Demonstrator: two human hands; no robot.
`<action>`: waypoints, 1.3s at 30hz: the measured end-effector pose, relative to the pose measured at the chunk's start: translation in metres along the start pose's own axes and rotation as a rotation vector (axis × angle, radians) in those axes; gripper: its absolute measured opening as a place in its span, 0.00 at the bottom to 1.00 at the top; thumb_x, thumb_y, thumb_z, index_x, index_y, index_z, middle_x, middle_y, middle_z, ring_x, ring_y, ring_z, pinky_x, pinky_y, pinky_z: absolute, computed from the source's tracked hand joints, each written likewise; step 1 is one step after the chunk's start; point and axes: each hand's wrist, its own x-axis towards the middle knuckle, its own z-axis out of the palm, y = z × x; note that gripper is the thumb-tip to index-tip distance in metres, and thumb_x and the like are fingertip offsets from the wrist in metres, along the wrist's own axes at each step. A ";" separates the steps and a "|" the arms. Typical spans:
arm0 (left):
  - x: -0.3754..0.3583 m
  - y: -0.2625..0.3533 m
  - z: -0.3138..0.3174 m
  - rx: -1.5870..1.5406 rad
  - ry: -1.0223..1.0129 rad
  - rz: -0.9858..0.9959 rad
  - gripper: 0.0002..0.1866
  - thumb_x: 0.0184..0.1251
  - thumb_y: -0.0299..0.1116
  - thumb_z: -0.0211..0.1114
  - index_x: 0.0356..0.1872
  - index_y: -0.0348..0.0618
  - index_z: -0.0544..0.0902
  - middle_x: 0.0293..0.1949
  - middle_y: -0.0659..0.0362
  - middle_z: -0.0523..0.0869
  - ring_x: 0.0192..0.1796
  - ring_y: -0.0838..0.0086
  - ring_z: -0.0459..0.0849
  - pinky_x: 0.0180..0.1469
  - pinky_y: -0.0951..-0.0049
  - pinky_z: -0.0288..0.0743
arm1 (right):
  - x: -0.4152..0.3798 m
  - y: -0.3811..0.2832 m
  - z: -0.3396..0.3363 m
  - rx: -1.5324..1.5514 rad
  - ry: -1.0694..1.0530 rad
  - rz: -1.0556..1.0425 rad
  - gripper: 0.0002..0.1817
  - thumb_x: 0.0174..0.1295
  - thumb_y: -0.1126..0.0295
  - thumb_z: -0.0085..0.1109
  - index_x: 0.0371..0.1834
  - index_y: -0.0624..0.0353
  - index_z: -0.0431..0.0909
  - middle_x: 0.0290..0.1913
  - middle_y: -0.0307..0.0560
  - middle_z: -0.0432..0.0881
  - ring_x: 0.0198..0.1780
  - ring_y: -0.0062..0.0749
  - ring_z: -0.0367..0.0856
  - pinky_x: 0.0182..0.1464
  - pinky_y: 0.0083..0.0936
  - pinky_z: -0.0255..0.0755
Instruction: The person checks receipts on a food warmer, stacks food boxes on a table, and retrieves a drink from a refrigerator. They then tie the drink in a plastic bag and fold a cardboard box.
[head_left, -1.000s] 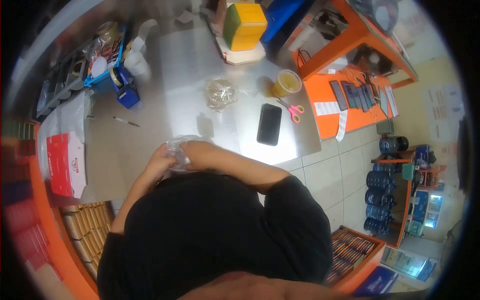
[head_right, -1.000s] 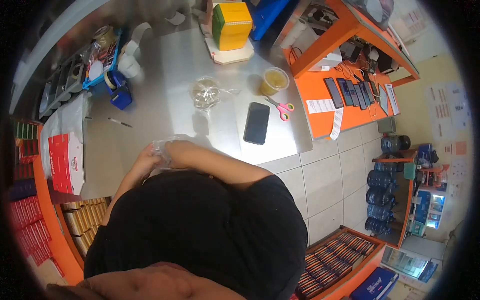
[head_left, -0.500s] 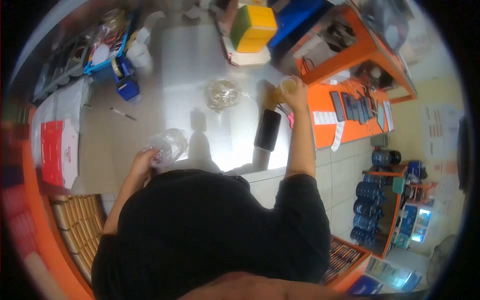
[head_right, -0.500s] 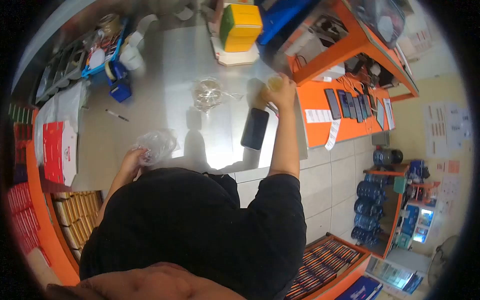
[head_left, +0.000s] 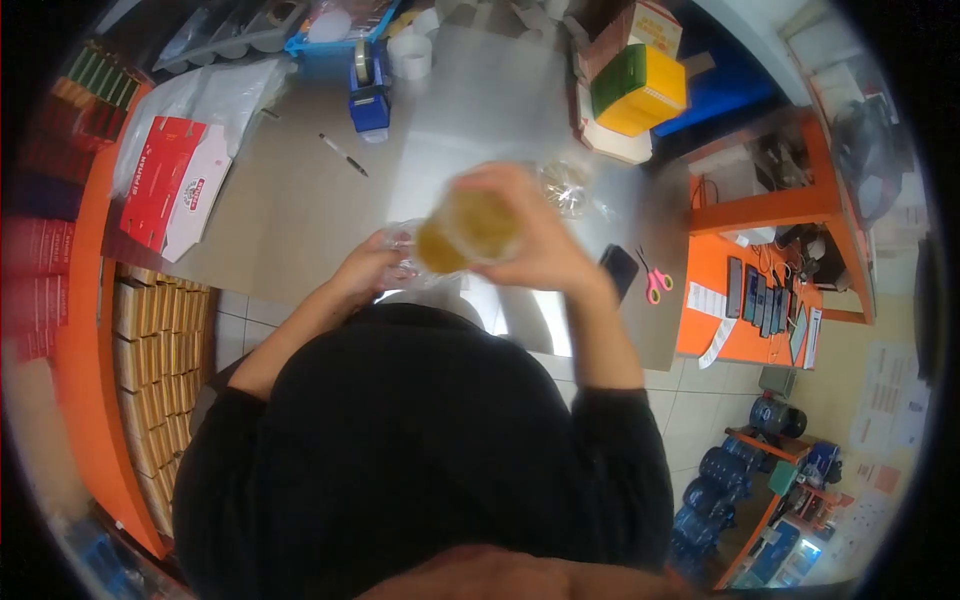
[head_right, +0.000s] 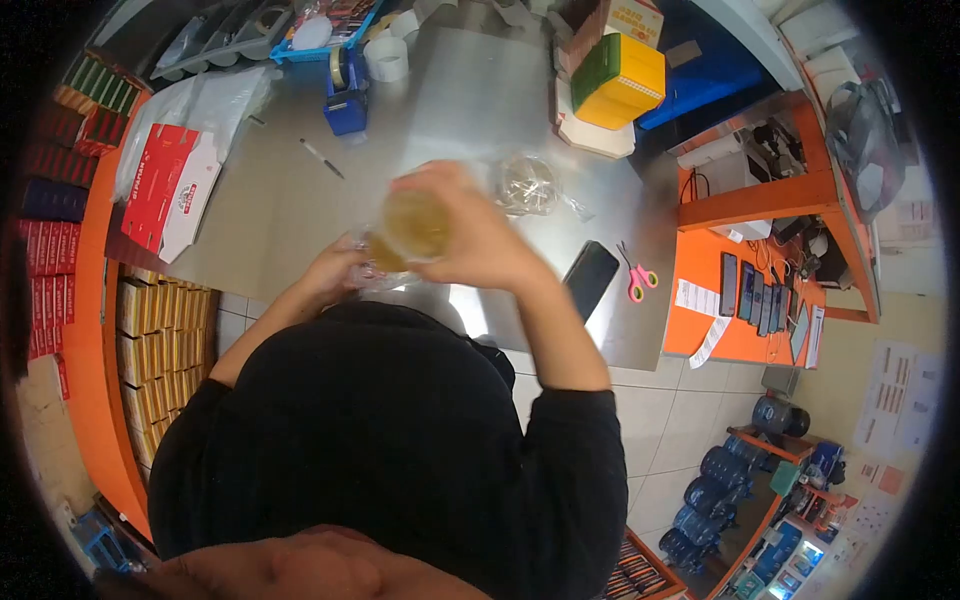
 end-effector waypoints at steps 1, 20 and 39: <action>-0.007 0.006 0.006 -0.147 -0.089 0.021 0.23 0.69 0.35 0.53 0.62 0.40 0.64 0.55 0.49 0.75 0.52 0.62 0.81 0.48 0.63 0.81 | 0.008 0.008 0.026 0.071 -0.057 0.007 0.39 0.34 0.70 0.71 0.58 0.55 0.69 0.57 0.51 0.68 0.63 0.46 0.66 0.64 0.35 0.62; -0.027 -0.027 -0.089 0.628 0.336 0.151 0.15 0.63 0.39 0.60 0.40 0.36 0.79 0.31 0.53 0.84 0.31 0.69 0.81 0.35 0.69 0.74 | 0.014 0.050 0.138 -0.047 -0.271 0.013 0.35 0.46 0.64 0.73 0.60 0.52 0.69 0.61 0.59 0.66 0.63 0.53 0.66 0.64 0.38 0.62; -0.129 0.095 0.024 0.277 -0.183 0.468 0.12 0.68 0.31 0.57 0.50 0.38 0.76 0.34 0.61 0.80 0.40 0.78 0.78 0.48 0.75 0.72 | -0.011 0.035 0.147 -0.113 0.068 0.239 0.31 0.45 0.60 0.71 0.53 0.57 0.71 0.52 0.55 0.74 0.56 0.50 0.71 0.55 0.39 0.66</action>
